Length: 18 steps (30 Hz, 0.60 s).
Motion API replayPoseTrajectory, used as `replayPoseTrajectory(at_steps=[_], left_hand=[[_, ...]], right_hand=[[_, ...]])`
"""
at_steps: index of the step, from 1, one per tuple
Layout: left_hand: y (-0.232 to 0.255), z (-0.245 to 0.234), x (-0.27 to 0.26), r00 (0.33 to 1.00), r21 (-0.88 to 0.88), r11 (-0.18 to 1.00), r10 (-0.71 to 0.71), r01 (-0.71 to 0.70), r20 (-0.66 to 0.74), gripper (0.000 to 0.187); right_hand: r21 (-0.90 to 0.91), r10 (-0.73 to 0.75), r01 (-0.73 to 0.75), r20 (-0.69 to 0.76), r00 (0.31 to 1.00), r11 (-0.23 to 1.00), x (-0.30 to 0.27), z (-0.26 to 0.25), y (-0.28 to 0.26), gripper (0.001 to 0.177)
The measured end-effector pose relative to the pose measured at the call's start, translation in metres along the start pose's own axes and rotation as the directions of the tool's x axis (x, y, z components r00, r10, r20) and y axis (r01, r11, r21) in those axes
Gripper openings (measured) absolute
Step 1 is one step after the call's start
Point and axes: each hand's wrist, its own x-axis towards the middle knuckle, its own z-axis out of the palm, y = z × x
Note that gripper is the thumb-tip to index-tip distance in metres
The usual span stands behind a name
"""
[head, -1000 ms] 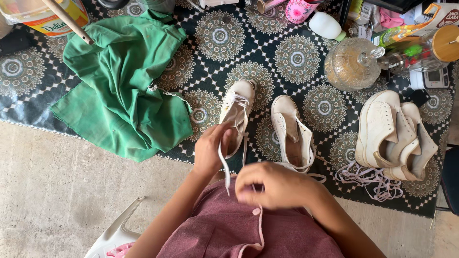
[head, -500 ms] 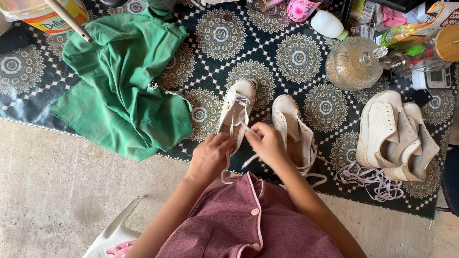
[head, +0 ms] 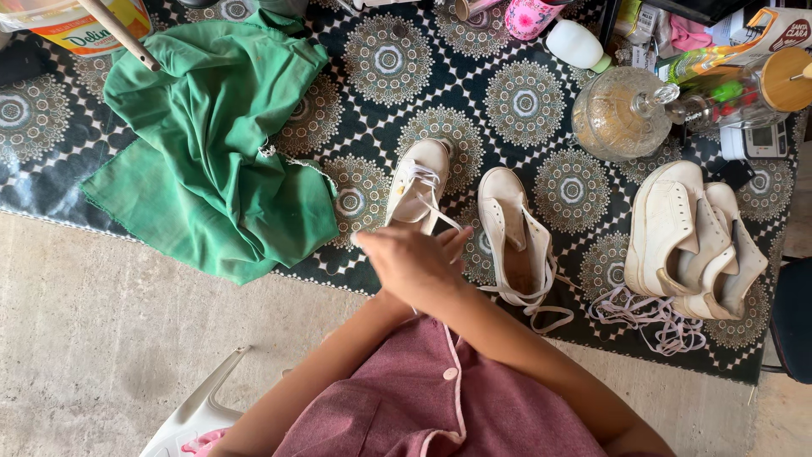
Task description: The person removes the laces from two white shoes, then re-laces both shoes by threading the laces through the eyelets and tying them. The shoes remain on a patterned mat throughout the process.
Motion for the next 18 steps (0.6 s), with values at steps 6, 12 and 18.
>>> replayPoseTrajectory(at_steps=[6,12,18], left_hand=[[0.031,-0.011,-0.002,0.97,0.42,-0.874,-0.213,-0.243,0.117,0.058],[0.02,0.006,0.004,0.957,0.445,-0.848,-0.236,-0.286,0.166,0.06],[0.032,0.031,0.002,0.961,0.624,-0.731,-0.204,-0.277,0.188,0.059]], right_hand=[[0.032,-0.004,0.001,0.099,0.995,0.999,0.022,0.038,0.006,0.021],[0.034,0.141,-0.154,0.241,0.96,0.988,0.049,0.027,0.004,0.034],[0.114,0.307,-0.31,0.039,0.951,0.944,0.019,-0.013,0.007,0.017]])
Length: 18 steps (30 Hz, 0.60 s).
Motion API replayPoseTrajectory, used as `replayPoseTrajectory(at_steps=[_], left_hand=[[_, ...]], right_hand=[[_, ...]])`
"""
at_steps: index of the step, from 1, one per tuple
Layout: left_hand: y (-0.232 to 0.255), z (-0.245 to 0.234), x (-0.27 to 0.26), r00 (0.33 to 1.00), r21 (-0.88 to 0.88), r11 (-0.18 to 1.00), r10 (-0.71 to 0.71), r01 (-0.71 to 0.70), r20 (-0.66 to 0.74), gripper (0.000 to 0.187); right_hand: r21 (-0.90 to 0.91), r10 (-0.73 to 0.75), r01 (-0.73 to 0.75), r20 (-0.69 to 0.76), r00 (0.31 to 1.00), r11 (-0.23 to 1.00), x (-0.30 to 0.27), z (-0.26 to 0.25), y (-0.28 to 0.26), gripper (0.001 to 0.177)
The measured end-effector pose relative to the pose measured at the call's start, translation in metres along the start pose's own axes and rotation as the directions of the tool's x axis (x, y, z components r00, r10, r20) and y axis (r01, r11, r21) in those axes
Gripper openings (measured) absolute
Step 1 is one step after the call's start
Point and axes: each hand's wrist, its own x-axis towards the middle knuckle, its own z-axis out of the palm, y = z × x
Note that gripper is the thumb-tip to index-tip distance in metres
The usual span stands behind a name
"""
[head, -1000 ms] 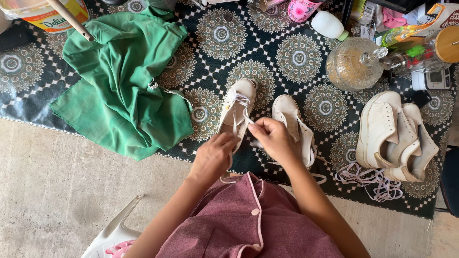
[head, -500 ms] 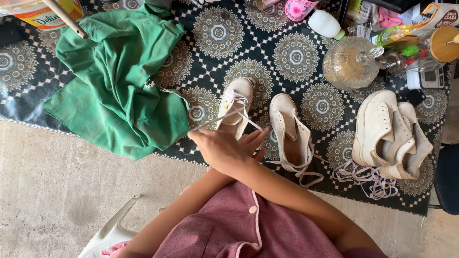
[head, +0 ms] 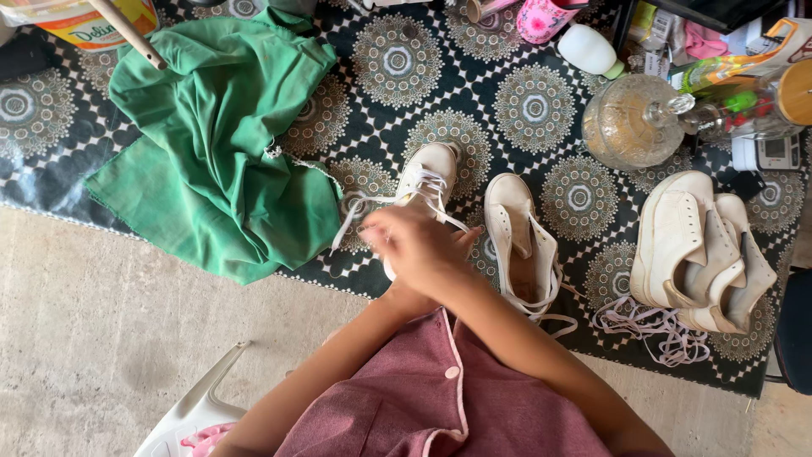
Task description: The person removes the laces from two white shoes, then re-laces both shoes by threading the laces through the eyelets and tying them. The shoes remain on a patterned mat throughout the process.
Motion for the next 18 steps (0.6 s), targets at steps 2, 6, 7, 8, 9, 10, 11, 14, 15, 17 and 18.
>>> replayPoseTrajectory(at_steps=[2,6,7,8,9,10,11,14,15,17,18], left_hand=[[0.008,-0.013,-0.003,0.987,-0.03,0.99,-0.132,0.135,0.09,0.049],[0.027,-0.026,0.001,0.977,0.062,0.988,-0.151,0.143,0.149,0.043],[0.031,-0.029,0.002,0.992,0.047,0.996,-0.074,0.07,0.104,0.049],[0.033,-0.031,0.003,0.982,0.051,0.993,-0.116,0.11,0.152,0.048],[0.035,-0.033,0.003,0.967,0.056,0.987,-0.159,0.151,0.199,0.046],[0.035,-0.034,0.001,0.948,0.062,0.979,-0.201,0.192,0.247,0.045],[0.035,-0.034,-0.001,0.963,0.069,0.989,-0.147,0.134,0.225,0.037],[0.031,-0.037,-0.006,0.985,0.101,0.989,-0.117,0.104,0.13,0.021],[0.029,-0.039,-0.006,0.977,0.11,0.975,-0.201,0.192,0.077,0.02],[0.026,-0.04,-0.002,0.929,0.141,0.918,-0.37,0.37,-0.031,0.016],[0.024,-0.04,0.003,0.888,0.163,0.873,-0.451,0.459,-0.087,0.016]], right_hand=[[0.01,-0.161,0.17,-0.274,0.948,0.985,-0.01,-0.024,0.028,0.015],[0.069,0.295,-0.293,-0.024,0.955,0.954,-0.024,-0.048,0.09,0.015],[0.104,0.439,-0.45,0.116,0.891,0.887,-0.026,-0.046,0.103,0.016],[0.231,0.424,-0.451,0.159,0.892,0.862,-0.028,-0.041,0.113,0.017],[0.353,0.403,-0.45,0.202,0.892,0.82,-0.032,-0.036,0.121,0.018],[0.468,0.378,-0.448,0.241,0.894,0.762,-0.034,-0.031,0.127,0.02],[0.51,0.406,-0.462,0.226,0.886,0.726,-0.035,-0.027,0.132,0.018],[0.561,0.421,-0.416,0.128,0.898,0.716,-0.033,-0.021,0.13,0.017],[0.523,0.374,-0.35,0.063,0.925,0.777,-0.032,-0.023,0.125,0.016],[0.37,0.316,-0.274,-0.056,0.947,0.888,-0.032,-0.031,0.11,0.014],[0.256,0.302,-0.267,-0.111,0.947,0.929,-0.034,-0.035,0.101,0.013]])
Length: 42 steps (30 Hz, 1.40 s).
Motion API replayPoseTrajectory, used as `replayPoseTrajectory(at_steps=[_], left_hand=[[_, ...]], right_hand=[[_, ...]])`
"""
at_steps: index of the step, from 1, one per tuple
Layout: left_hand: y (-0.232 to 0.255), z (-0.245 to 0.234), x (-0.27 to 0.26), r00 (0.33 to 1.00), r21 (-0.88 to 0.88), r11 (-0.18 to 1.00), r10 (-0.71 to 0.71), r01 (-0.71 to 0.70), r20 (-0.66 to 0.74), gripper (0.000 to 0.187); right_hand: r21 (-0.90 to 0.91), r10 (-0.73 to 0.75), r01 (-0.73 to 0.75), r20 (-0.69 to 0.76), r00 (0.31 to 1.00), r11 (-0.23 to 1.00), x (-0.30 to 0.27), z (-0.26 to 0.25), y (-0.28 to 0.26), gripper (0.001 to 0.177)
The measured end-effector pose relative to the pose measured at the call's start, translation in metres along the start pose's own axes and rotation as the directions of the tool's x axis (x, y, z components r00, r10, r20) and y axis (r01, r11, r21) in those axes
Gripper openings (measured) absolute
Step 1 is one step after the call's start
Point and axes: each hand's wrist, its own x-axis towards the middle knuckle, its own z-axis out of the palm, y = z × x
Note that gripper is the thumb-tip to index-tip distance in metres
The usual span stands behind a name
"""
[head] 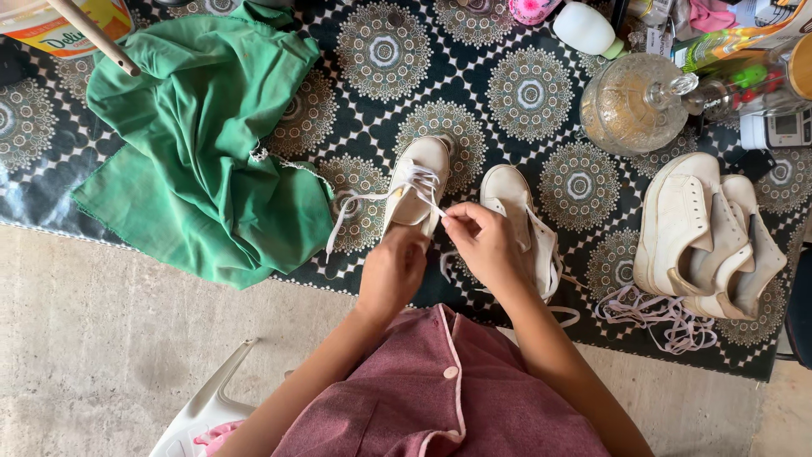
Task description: The person removes the laces from two white shoes, then re-laces both shoes by threading the laces through the eyelets and tying them. The shoes remain on a patterned mat throughout the process.
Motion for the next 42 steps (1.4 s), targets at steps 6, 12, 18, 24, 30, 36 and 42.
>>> replayPoseTrajectory(at_steps=[6,12,18,24,30,36,42], left_hand=[[0.012,0.009,0.041,0.993,0.108,0.994,0.003,0.01,-0.115,0.046],[0.003,0.018,0.054,0.978,0.151,0.988,0.014,0.018,-0.208,0.023],[-0.015,0.017,0.054,0.979,-0.052,0.985,-0.167,0.161,-0.121,0.028],[-0.018,0.014,0.056,0.966,-0.108,0.964,-0.251,0.244,-0.058,0.03],[-0.023,0.015,0.056,0.966,-0.161,0.958,-0.249,0.237,-0.063,0.029],[-0.03,0.016,0.054,0.96,-0.201,0.942,-0.278,0.269,-0.022,0.029],[-0.029,0.016,0.058,0.955,-0.188,0.939,-0.297,0.289,-0.012,0.031]], right_hand=[[-0.372,-0.372,0.298,-0.143,0.917,0.879,0.015,-0.016,-0.032,0.009],[-0.478,-0.356,0.252,-0.14,0.924,0.842,0.034,-0.027,-0.023,0.011],[-0.598,0.357,-0.241,0.081,0.931,0.765,0.013,-0.069,-0.019,0.019],[-0.583,0.473,-0.272,0.223,0.853,0.766,-0.009,-0.12,-0.01,0.031],[-0.508,0.512,-0.32,0.3,0.805,0.8,-0.013,-0.141,0.005,0.026],[0.746,0.101,-0.216,0.197,0.975,0.63,0.014,-0.096,0.025,0.014],[0.807,0.049,-0.185,0.19,0.981,0.561,0.045,0.005,0.053,0.019]])
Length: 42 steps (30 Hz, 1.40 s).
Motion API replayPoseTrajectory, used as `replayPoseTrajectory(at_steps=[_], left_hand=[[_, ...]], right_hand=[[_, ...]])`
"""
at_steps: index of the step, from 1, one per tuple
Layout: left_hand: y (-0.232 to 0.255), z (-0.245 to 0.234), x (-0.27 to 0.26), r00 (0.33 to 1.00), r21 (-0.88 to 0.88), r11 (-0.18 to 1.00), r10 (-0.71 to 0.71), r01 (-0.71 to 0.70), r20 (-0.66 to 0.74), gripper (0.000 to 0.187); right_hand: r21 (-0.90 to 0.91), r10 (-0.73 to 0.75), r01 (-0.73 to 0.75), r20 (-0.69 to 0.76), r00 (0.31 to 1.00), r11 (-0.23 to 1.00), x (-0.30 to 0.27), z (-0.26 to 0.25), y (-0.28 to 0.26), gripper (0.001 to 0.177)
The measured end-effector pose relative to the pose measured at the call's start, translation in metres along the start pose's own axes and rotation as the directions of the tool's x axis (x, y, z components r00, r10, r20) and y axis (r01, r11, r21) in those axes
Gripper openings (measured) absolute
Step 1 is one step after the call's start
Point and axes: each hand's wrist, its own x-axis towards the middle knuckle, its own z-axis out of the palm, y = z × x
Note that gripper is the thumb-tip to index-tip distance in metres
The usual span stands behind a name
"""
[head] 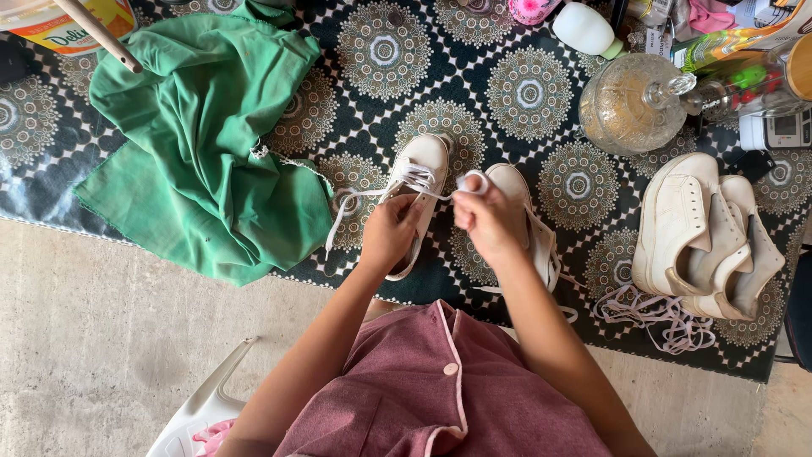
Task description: The person removes the laces from two white shoes, then re-laces both shoes by threading the laces through the eyelets and tying them. The shoes remain on a patterned mat throughout the process.
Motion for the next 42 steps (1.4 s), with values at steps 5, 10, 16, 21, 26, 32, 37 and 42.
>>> replayPoseTrajectory(at_steps=[5,10,16,21,26,32,37,42], left_hand=[[0.001,-0.003,0.0,1.0,-0.044,0.999,0.024,-0.024,-0.001,0.032],[0.003,-0.003,-0.001,1.0,-0.04,0.999,0.006,-0.005,0.017,0.032],[0.004,-0.002,-0.001,1.0,-0.032,0.999,0.005,-0.004,0.028,0.03],[0.004,-0.002,0.0,0.999,-0.045,0.999,0.021,-0.02,0.028,0.031],[0.004,-0.004,0.0,0.999,-0.064,0.998,-0.01,0.012,0.034,0.032],[0.007,-0.006,-0.002,0.999,-0.082,0.997,-0.009,0.012,0.04,0.032],[0.008,-0.005,-0.002,0.999,-0.098,0.995,-0.018,0.022,0.038,0.032],[0.007,-0.005,-0.001,0.999,-0.097,0.995,-0.006,0.01,0.045,0.031]], right_hand=[[-0.199,0.047,-0.052,-0.029,0.998,0.979,-0.007,0.011,0.013,0.006],[-0.234,-0.015,-0.006,-0.085,0.996,0.972,-0.012,0.018,0.007,0.019],[0.061,-0.034,0.045,-0.176,0.984,0.997,-0.013,0.016,0.014,0.024],[0.16,0.015,0.012,-0.171,0.985,0.987,-0.007,0.017,0.028,0.025],[0.105,0.024,0.004,-0.263,0.964,0.994,0.004,0.013,0.031,0.02],[0.129,-0.016,0.052,-0.262,0.965,0.99,0.007,0.014,0.038,0.017],[0.13,-0.067,0.104,-0.265,0.962,0.986,0.007,0.015,0.038,0.016],[0.109,-0.033,0.063,-0.253,0.967,0.992,0.001,0.018,0.041,0.014]])
